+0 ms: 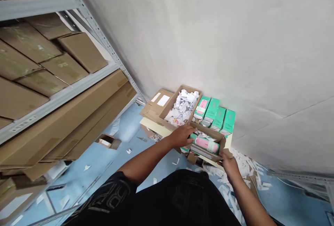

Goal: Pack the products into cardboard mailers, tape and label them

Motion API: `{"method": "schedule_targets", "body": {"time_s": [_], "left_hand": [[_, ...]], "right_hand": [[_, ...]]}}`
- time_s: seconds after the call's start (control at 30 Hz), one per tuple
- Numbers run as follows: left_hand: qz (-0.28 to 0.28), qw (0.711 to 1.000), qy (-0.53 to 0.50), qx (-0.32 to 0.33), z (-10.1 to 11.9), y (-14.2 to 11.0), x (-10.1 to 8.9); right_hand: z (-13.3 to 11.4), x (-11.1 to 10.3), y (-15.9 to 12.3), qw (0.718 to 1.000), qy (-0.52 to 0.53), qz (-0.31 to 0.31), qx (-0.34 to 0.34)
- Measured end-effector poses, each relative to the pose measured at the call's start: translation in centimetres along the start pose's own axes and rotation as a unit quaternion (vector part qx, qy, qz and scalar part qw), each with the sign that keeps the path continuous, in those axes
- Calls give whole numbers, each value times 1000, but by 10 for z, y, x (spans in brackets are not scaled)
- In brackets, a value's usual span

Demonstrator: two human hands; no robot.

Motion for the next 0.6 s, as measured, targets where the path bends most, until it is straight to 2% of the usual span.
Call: {"method": "schedule_targets", "body": {"time_s": [0.07, 0.13, 0.17, 0.27, 0.33, 0.37, 0.47, 0.6], "left_hand": [[57, 997, -48, -31, -3, -11, -5], [108, 982, -111, -110, -8, -22, -11], [112, 968, -159, -161, -11, -27, -11], [53, 895, -340, -284, -12, -35, -1], [18, 851, -419, -318, -8, -35, 6], [10, 838, -437, -326, -6, -34, 7], [-8, 831, -444, -337, -4, -32, 7], [-30, 860, -404, -311, -3, -28, 8]], "right_hand": [[0, -2, -6, 1000, 9, 11, 2], [-1, -5, -13, 1000, 23, 18, -3], [-2, -6, -17, 999, 30, 21, -9], [-4, -8, -28, 999, 40, 22, -24], [-4, -8, -36, 998, 47, 25, -34], [-4, -8, -40, 997, 50, 29, -42], [-3, -7, -53, 995, 58, 41, -63], [5, -7, -72, 994, 58, 60, -66]]}}
Point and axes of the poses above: each hand's wrist, its own y-axis towards the middle knuckle, its own x-axis out of the palm, z = x × y, the point moved 4 cm from there along y, towards the middle knuckle, and after that the axes turned 3 degrees about x, right-handed, at the moved point
